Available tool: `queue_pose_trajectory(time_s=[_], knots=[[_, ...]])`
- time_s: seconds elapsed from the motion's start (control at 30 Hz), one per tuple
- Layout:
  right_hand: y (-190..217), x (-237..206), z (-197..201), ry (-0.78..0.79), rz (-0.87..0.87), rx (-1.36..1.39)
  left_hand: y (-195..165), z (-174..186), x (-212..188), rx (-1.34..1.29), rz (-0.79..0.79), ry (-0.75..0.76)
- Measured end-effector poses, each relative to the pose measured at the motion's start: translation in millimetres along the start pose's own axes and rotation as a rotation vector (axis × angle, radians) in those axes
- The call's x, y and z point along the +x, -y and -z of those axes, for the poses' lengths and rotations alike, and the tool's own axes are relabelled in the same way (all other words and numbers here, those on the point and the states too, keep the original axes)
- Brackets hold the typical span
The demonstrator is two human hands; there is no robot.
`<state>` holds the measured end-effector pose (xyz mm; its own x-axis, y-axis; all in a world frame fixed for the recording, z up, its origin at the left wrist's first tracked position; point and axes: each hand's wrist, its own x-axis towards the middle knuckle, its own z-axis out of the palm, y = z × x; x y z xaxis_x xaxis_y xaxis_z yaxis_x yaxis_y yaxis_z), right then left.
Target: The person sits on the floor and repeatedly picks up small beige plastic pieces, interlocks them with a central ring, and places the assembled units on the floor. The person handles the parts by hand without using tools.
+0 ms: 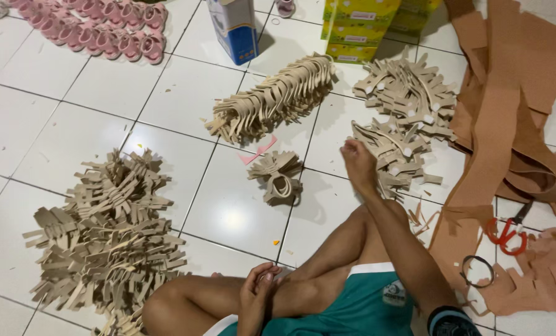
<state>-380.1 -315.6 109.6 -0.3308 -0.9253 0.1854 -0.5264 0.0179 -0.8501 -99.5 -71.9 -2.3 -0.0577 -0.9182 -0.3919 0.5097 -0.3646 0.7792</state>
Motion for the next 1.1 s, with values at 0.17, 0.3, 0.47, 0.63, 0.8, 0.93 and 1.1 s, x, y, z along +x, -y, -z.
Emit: queue_pose_trajectory(time_s=[0.17,0.3,0.47,0.63,0.8,0.93,1.1], knots=[[-47.6,62.4,69.7,-0.135,0.187,-0.493,11.0,-11.2,3.1,0.016,-0.003,-0.012],[-71.3,86.0,98.3,0.102,0.055,-0.839,22.3,-23.7,8.2,-0.027,0.024,-0.09],[-74.8,94.4,118.9,-0.039,0.156,-0.526,28.0,-38.7,9.6,-0.002,0.017,-0.144],[-53.1,64.9,147.5,-0.028,0.257,-0.354,9.6,-78.9,12.1,0.404,-0.142,-0.192],[-19.6,-62.4,141.9,0.067,0.266,-0.24,-42.9,-139.6,18.9,0.323,-0.319,-0.16],[12.6,-148.2,124.2,0.158,0.242,-0.174,-80.9,-168.2,2.0,0.195,-0.432,-0.062],[62.6,-196.9,114.5,-0.018,0.439,0.032,-106.6,-156.8,-44.4,0.179,-0.379,-0.207]])
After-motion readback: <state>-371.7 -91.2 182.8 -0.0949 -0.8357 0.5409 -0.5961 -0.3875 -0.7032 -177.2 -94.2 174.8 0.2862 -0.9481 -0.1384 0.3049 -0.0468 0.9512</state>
